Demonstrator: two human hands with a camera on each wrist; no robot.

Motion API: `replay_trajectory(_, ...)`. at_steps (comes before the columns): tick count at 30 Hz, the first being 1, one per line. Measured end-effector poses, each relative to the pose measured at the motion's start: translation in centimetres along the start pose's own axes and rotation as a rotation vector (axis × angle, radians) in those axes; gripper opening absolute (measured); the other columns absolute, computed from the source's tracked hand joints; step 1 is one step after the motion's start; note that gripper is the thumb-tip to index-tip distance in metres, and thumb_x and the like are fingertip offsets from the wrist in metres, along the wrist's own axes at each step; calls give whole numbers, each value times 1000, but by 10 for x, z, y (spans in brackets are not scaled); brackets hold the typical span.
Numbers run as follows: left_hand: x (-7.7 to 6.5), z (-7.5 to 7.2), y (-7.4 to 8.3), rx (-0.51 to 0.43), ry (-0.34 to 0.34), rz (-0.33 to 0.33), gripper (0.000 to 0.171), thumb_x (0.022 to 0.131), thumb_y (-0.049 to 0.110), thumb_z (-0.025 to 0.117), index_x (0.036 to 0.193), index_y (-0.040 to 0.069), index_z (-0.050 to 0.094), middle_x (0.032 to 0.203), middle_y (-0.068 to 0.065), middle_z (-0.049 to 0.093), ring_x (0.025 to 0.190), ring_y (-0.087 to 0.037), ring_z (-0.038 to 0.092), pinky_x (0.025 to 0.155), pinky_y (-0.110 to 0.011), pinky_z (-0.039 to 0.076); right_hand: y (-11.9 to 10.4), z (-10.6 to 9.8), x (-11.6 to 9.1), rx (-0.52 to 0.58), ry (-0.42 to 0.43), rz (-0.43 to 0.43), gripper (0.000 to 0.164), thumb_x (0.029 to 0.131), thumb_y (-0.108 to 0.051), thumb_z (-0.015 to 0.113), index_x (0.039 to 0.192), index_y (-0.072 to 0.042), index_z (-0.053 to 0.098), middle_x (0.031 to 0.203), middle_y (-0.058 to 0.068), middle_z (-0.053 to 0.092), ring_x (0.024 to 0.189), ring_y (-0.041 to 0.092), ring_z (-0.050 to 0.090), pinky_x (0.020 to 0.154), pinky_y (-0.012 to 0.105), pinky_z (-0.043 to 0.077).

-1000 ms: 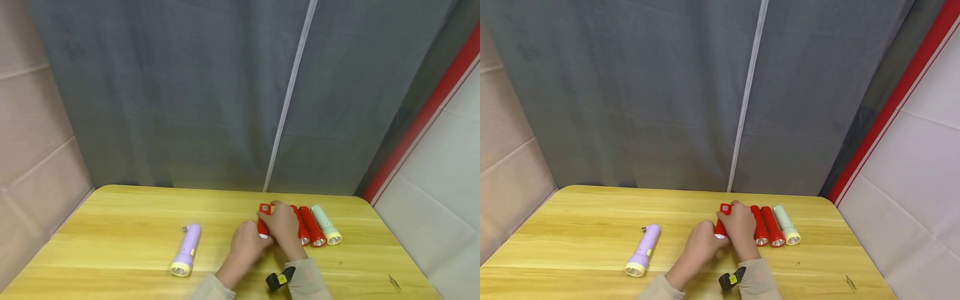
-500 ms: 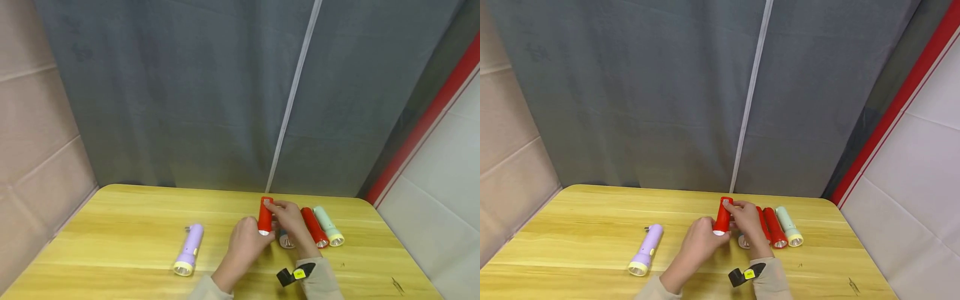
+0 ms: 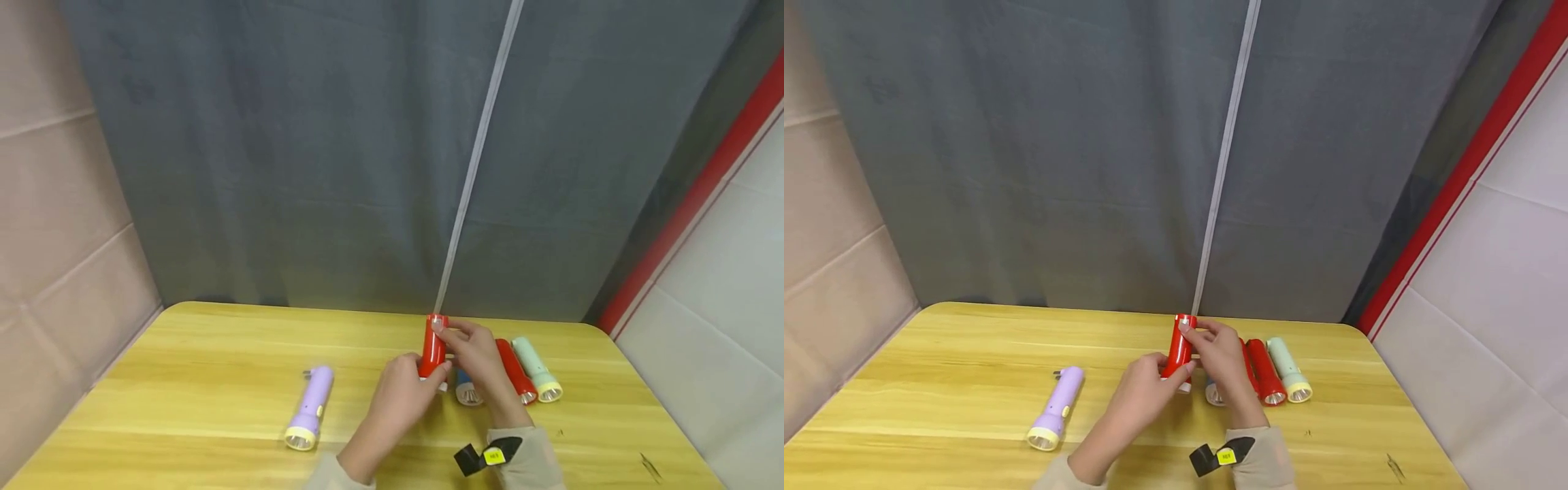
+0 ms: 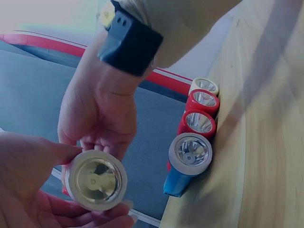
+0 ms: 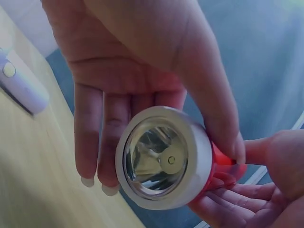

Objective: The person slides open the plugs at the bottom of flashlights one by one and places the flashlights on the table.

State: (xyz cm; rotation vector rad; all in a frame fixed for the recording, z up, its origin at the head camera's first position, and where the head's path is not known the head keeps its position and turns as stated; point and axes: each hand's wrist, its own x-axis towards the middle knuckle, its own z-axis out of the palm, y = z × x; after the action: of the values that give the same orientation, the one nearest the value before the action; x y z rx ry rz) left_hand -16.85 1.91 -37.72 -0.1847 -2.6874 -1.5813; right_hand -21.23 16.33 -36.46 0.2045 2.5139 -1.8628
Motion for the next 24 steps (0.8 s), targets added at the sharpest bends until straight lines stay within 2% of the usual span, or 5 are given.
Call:
replay_trajectory(5, 0, -7, -1, -91, -50, 25, 46, 92, 47, 70, 98, 1, 70, 68, -1, 60, 50, -11, 48, 45, -22, 39, -8, 0, -8, -3, 17, -41, 59, 93, -42, 71, 137, -6, 58, 123, 18, 71, 95, 20, 71, 82, 36, 62)
replay_trajectory(12, -6, -14, 1, -106, -103, 47, 46, 92, 45, 70, 103, 1, 69, 77, -1, 65, 54, -12, 50, 47, -24, 42, -15, -6, -26, -24, 25, -91, 56, 93, -38, 72, 139, -9, 57, 119, 17, 73, 98, 21, 72, 82, 39, 63)
replay_trajectory(16, -10, -16, 2, -111, -134, 70, 42, 92, 43, 70, 105, 3, 69, 86, -2, 70, 64, -13, 57, 55, -26, 49, -20, -9, -36, -30, 26, -117, 55, 92, -38, 73, 138, -11, 57, 116, 15, 73, 97, 21, 72, 81, 40, 63)
replay_trajectory(20, -13, -20, 3, -122, -157, 90, 39, 93, 44, 70, 107, 7, 70, 95, -1, 73, 79, -13, 62, 67, -28, 54, -25, -10, -45, 23, 1, -144, 52, 92, -30, 76, 137, -11, 57, 117, 16, 71, 99, 24, 74, 79, 39, 63)
replay_trajectory(24, -17, -25, 2, -149, -161, 103, 38, 92, 44, 71, 109, 9, 71, 97, 0, 75, 86, -12, 65, 76, -32, 57, -29, -10, -53, 66, -34, -188, 54, 91, -25, 76, 138, -8, 57, 119, 20, 70, 102, 26, 75, 78, 37, 63)
